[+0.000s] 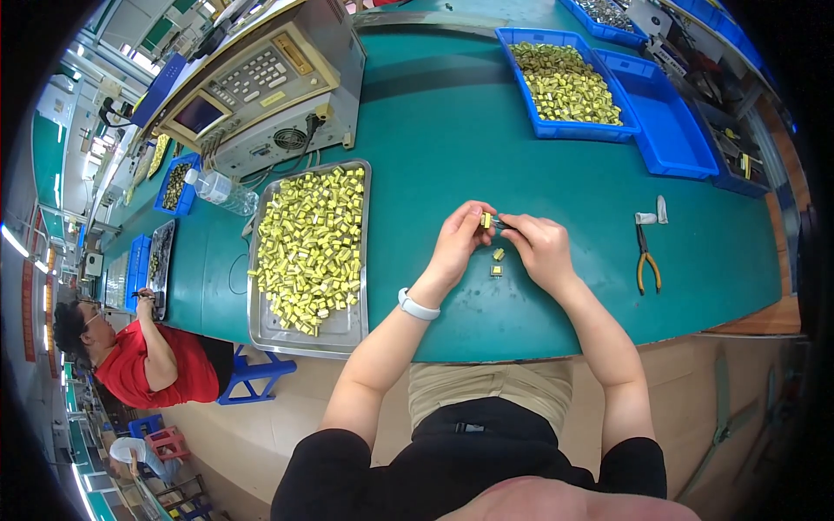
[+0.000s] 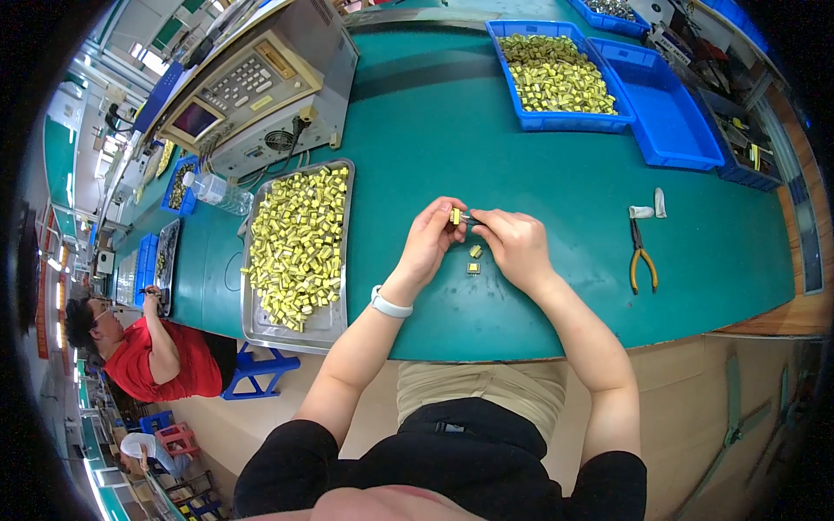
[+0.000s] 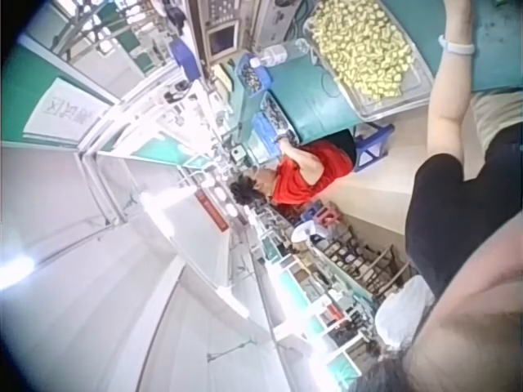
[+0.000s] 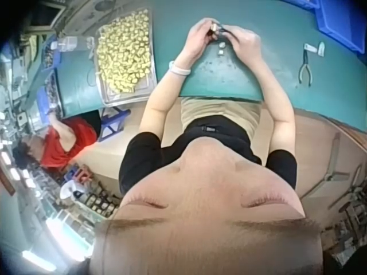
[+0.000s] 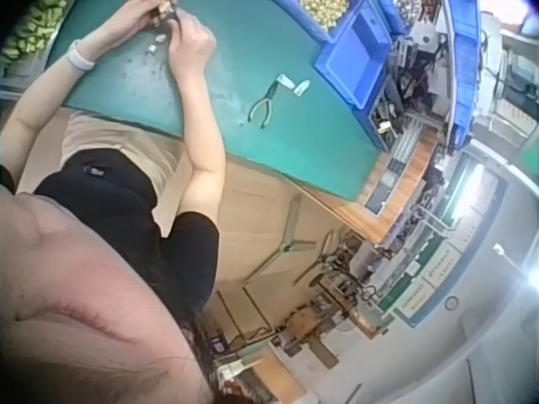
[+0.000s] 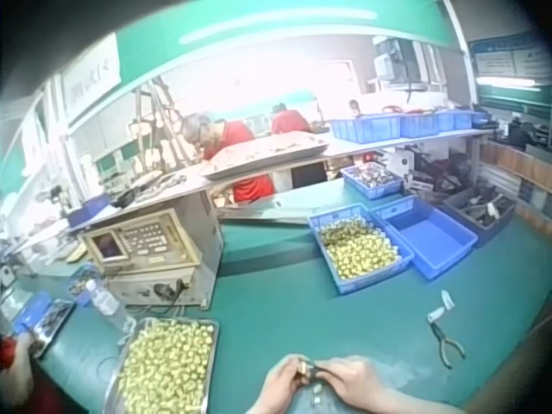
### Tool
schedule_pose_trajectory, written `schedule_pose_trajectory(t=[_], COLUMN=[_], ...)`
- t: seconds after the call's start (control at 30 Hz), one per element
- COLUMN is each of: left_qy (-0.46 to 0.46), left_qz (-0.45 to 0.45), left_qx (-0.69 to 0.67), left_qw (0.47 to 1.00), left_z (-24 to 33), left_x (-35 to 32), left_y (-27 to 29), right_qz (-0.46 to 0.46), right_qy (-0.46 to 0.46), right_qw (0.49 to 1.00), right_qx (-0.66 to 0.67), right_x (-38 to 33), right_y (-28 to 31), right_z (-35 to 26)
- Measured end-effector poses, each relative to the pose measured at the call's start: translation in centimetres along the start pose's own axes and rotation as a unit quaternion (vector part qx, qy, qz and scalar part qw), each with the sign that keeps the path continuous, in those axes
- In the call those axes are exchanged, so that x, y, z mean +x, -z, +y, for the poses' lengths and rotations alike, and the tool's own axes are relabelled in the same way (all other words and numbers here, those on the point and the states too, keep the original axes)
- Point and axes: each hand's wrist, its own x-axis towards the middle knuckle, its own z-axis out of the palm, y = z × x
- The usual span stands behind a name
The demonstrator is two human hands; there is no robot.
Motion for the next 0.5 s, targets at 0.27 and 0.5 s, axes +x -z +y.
schedule_pose_trajectory(t=[0.27, 0.5], left_qy=[0.005, 0.008], left_qz=[0.002, -0.004], left_qx=[-0.016, 0.007], left_qw=[1.0, 1.0], left_z=[0.18, 0.14], left_x=[-0.01, 0.01], left_y=[0.04, -0.13], right_qz=[0.001, 0.006], right_qy=[0.009, 0.011], right_qw=[1.0, 1.0], right_qx=[-0.015, -0.016], right_x=[0.04, 0.07], right_y=[0.05, 0.06], right_z=[-0.16, -0.21])
